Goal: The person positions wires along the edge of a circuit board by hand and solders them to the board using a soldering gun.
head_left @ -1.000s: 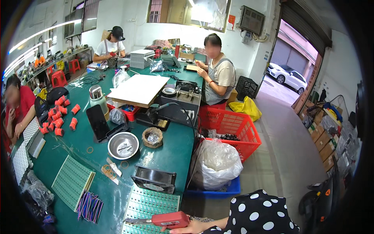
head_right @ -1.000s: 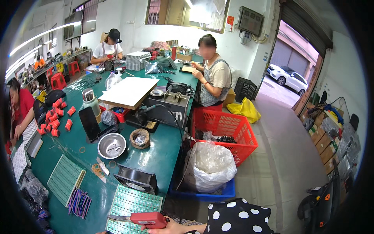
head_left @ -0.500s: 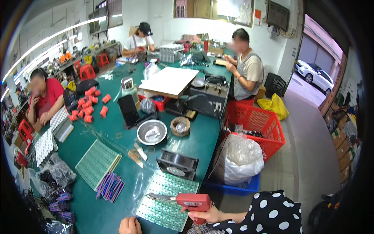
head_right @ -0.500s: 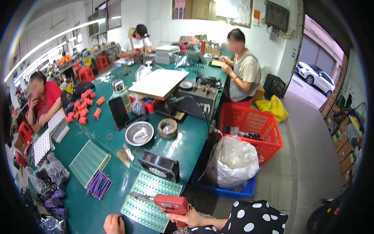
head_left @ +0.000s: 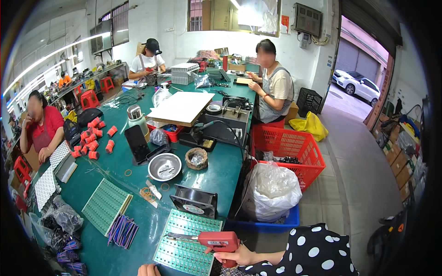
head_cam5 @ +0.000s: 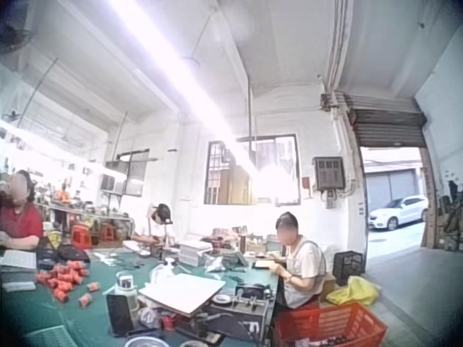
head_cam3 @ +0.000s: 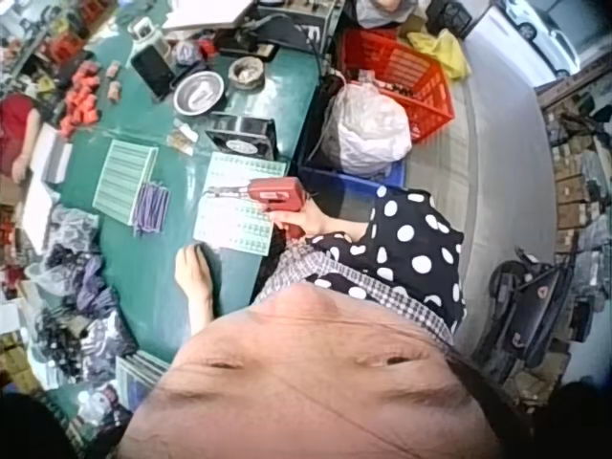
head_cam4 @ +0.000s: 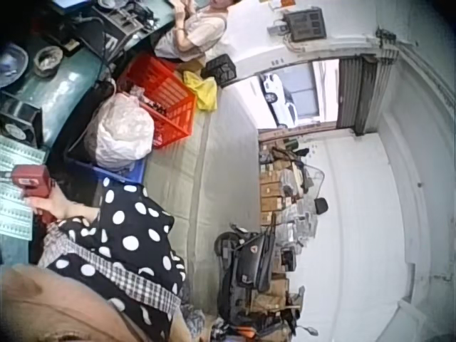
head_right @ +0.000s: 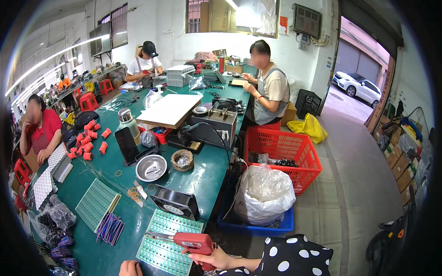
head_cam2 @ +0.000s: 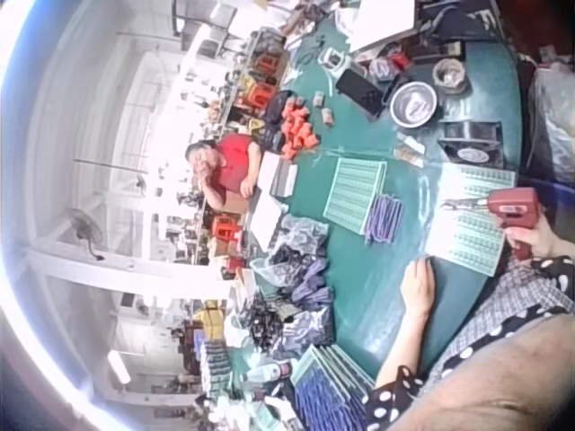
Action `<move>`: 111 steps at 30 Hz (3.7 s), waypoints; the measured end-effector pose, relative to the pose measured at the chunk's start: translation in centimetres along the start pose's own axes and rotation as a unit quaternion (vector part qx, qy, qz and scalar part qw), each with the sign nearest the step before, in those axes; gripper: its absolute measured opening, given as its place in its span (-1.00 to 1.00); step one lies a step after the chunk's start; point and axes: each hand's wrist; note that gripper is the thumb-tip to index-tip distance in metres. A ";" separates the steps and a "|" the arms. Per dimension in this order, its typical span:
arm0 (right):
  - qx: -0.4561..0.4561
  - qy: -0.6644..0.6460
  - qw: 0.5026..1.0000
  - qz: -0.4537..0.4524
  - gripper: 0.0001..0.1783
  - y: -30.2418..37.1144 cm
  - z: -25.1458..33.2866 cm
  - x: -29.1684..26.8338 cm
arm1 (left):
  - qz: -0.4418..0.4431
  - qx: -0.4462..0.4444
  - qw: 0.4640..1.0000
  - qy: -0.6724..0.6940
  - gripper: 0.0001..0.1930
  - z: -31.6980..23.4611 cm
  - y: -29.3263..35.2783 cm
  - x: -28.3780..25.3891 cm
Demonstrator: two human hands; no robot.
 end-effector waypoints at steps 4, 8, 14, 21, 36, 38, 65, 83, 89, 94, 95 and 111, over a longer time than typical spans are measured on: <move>0.005 0.004 1.000 0.000 -0.55 -0.2 0.1 -0.2 | 0.002 0.006 1.000 0.001 -0.91 0.0 -0.2 0.2; 0.006 0.012 1.000 -0.005 -0.56 -0.5 0.6 -0.1 | 0.014 -0.007 1.000 -0.005 -0.90 0.1 -0.2 0.1; -0.005 0.006 1.000 -0.015 -0.50 0.3 0.2 0.1 | 0.030 -0.028 0.999 -0.024 -0.91 0.2 1.0 0.0; -0.016 -0.024 0.997 -0.071 -0.62 0.1 1.2 1.0 | 0.030 0.000 0.999 -0.013 -0.88 0.4 0.7 -0.1; -0.029 -0.024 0.998 -0.047 -0.52 0.3 0.2 -0.8 | 0.092 0.048 0.993 -0.064 -0.88 -1.3 0.3 -0.7; -0.038 -0.018 0.998 -0.039 -0.53 0.7 -0.5 -1.0 | 0.089 0.062 0.992 -0.069 -0.85 -3.0 -0.1 -1.6; -0.107 -0.016 0.988 -0.108 -0.69 4.6 3.2 -0.4 | -0.155 0.320 0.624 0.696 -0.82 -21.8 -2.8 -9.7; -0.121 -0.002 0.985 -0.123 -0.73 7.4 4.0 -0.3 | 0.455 0.396 0.228 0.764 -0.82 -32.5 -5.5 -6.5; -0.186 0.040 0.965 -0.183 -0.70 8.3 3.7 0.0 | 0.674 0.312 0.159 0.650 -0.79 -33.5 -2.9 -5.8; -0.135 0.010 0.984 -0.118 -0.72 7.9 3.0 0.5 | 0.653 0.248 0.263 0.666 -0.81 -29.7 -2.2 -5.1; -0.135 0.007 0.984 -0.116 -0.72 7.7 2.9 0.4 | 0.658 0.187 0.317 0.657 -0.82 -28.5 -2.3 -5.0; -0.097 -0.041 0.988 -0.118 -0.51 4.7 0.9 -0.5 | 0.088 -0.179 0.769 0.607 -0.89 -4.0 -2.0 -1.4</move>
Point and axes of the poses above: each hand's wrist, its own y-axis away from the middle knuckle, its own x-axis out of the palm, z = x × y, and after that the axes turned 13 degrees about y, right-handed
